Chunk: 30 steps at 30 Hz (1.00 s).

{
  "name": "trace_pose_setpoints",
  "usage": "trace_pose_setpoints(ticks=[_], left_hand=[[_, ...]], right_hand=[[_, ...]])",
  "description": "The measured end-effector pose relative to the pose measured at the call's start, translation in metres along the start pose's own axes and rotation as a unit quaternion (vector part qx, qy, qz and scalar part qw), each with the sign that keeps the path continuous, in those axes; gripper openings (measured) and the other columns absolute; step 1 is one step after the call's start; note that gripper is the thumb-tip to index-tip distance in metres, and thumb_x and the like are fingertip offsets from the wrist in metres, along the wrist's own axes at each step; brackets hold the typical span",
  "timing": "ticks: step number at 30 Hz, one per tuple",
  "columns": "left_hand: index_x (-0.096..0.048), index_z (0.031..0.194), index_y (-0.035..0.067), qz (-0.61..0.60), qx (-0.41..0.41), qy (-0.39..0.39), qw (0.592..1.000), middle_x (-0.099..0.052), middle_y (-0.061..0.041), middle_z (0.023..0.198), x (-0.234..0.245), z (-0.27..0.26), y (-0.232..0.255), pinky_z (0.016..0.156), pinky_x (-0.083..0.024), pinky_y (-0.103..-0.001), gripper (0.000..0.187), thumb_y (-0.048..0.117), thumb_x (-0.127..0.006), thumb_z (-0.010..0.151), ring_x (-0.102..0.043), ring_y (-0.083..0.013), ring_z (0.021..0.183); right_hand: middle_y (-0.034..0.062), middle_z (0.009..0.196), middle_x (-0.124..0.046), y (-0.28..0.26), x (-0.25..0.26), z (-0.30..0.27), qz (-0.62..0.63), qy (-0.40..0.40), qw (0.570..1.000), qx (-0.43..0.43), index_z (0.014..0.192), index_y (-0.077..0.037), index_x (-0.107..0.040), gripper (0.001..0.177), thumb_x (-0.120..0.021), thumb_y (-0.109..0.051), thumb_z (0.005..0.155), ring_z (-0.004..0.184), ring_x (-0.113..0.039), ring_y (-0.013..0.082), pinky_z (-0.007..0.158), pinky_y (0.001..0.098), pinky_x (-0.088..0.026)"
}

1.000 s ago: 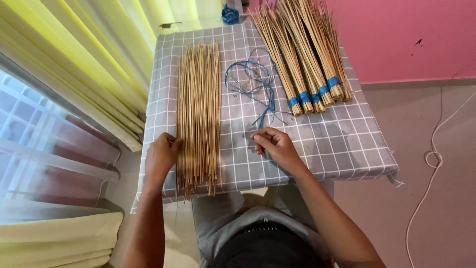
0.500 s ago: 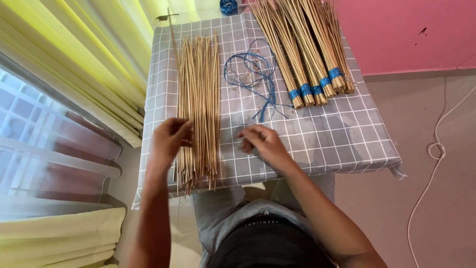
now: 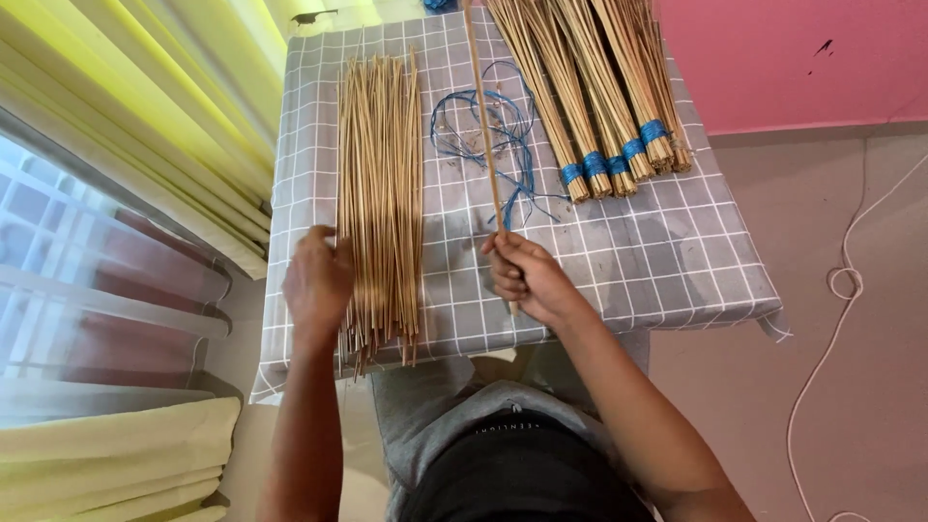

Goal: Sorting and inspecting thin wooden sticks while untangling blue strings on a table.

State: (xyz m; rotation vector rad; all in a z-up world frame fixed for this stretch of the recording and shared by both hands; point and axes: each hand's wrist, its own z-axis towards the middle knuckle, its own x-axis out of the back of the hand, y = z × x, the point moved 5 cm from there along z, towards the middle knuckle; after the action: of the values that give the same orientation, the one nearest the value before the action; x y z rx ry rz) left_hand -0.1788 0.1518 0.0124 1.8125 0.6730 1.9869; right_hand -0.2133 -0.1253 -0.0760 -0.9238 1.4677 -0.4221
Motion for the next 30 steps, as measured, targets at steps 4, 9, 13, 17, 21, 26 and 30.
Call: trace_pose_setpoints(ticks=[4, 9, 13, 17, 21, 26, 30], left_hand=[[-0.064, 0.116, 0.006, 0.086, 0.054, -0.002, 0.995, -0.069, -0.024, 0.106, 0.000, 0.004, -0.032, 0.090, -0.052, -0.059, 0.028, 0.032, -0.058, 0.106, -0.069, -0.0496, 0.101], [-0.066, 0.103, 0.004, 0.023, 0.037, -0.003, 0.999, -0.071, -0.022, 0.092, 0.001, 0.007, -0.043, 0.085, -0.052, -0.058, 0.024, 0.028, -0.063, 0.103, -0.068, -0.0497, 0.095], [-0.070, 0.096, 0.009, -0.030, 0.034, -0.014, 0.999, -0.071, -0.010, 0.074, 0.005, 0.012, -0.051, 0.075, -0.054, -0.046, 0.023, 0.032, -0.070, 0.099, -0.070, -0.0332, 0.069], [-0.071, 0.101, 0.005, -0.084, 0.045, -0.021, 0.995, -0.073, -0.011, 0.075, 0.017, 0.000, -0.034, 0.068, -0.055, -0.042, 0.021, 0.026, -0.069, 0.098, -0.072, -0.0284, 0.059], [-0.070, 0.105, 0.005, -0.096, 0.046, 0.000, 0.994, -0.072, -0.008, 0.075, 0.018, -0.002, -0.033, 0.065, -0.053, -0.038, 0.020, 0.024, -0.068, 0.101, -0.070, -0.0238, 0.057], [-0.067, 0.108, 0.005, -0.174, 0.005, 0.004, 0.985, -0.072, -0.007, 0.079, 0.024, -0.013, -0.006, 0.065, -0.053, -0.032, 0.016, 0.020, -0.069, 0.102, -0.069, -0.0181, 0.060], [-0.066, 0.109, 0.003, -0.201, -0.013, -0.005, 0.980, -0.072, -0.011, 0.084, 0.018, -0.016, 0.003, 0.063, -0.054, -0.033, 0.017, 0.019, -0.067, 0.104, -0.070, -0.0195, 0.061]], right_hand=[[-0.0065, 0.061, -0.024, -0.001, 0.008, 0.005, 0.058, -0.039, 0.998, -0.006, 0.112, -0.007, -0.061, 0.023, -0.047, -0.025, 0.111, 0.042, -0.026, 0.0029, 0.034, 0.0137, -0.025], [-0.0063, 0.061, -0.025, 0.000, 0.003, -0.001, 0.054, -0.054, 0.997, -0.012, 0.111, -0.005, -0.059, 0.024, -0.045, -0.024, 0.111, 0.042, -0.026, 0.0036, 0.035, 0.0143, -0.026], [-0.0065, 0.062, -0.025, -0.001, 0.001, -0.002, 0.060, -0.054, 0.997, -0.017, 0.111, -0.005, -0.060, 0.023, -0.046, -0.023, 0.111, 0.043, -0.028, 0.0025, 0.037, 0.0136, -0.027], [-0.0071, 0.062, -0.025, -0.002, 0.001, -0.003, 0.059, -0.050, 0.997, -0.017, 0.112, -0.005, -0.060, 0.023, -0.046, -0.023, 0.111, 0.043, -0.029, 0.0026, 0.037, 0.0139, -0.027], [-0.0073, 0.062, -0.025, 0.000, 0.003, -0.001, 0.064, -0.049, 0.997, -0.022, 0.111, -0.006, -0.060, 0.023, -0.046, -0.023, 0.111, 0.043, -0.029, 0.0030, 0.037, 0.0142, -0.027], [-0.0069, 0.061, -0.025, -0.002, 0.001, -0.002, 0.066, -0.052, 0.996, -0.020, 0.112, -0.005, -0.060, 0.023, -0.046, -0.022, 0.111, 0.042, -0.029, 0.0024, 0.037, 0.0139, -0.027], [-0.0072, 0.061, -0.025, -0.003, -0.002, -0.002, 0.065, -0.053, 0.996, -0.022, 0.110, -0.005, -0.060, 0.023, -0.046, -0.023, 0.111, 0.042, -0.029, 0.0025, 0.037, 0.0140, -0.027]])
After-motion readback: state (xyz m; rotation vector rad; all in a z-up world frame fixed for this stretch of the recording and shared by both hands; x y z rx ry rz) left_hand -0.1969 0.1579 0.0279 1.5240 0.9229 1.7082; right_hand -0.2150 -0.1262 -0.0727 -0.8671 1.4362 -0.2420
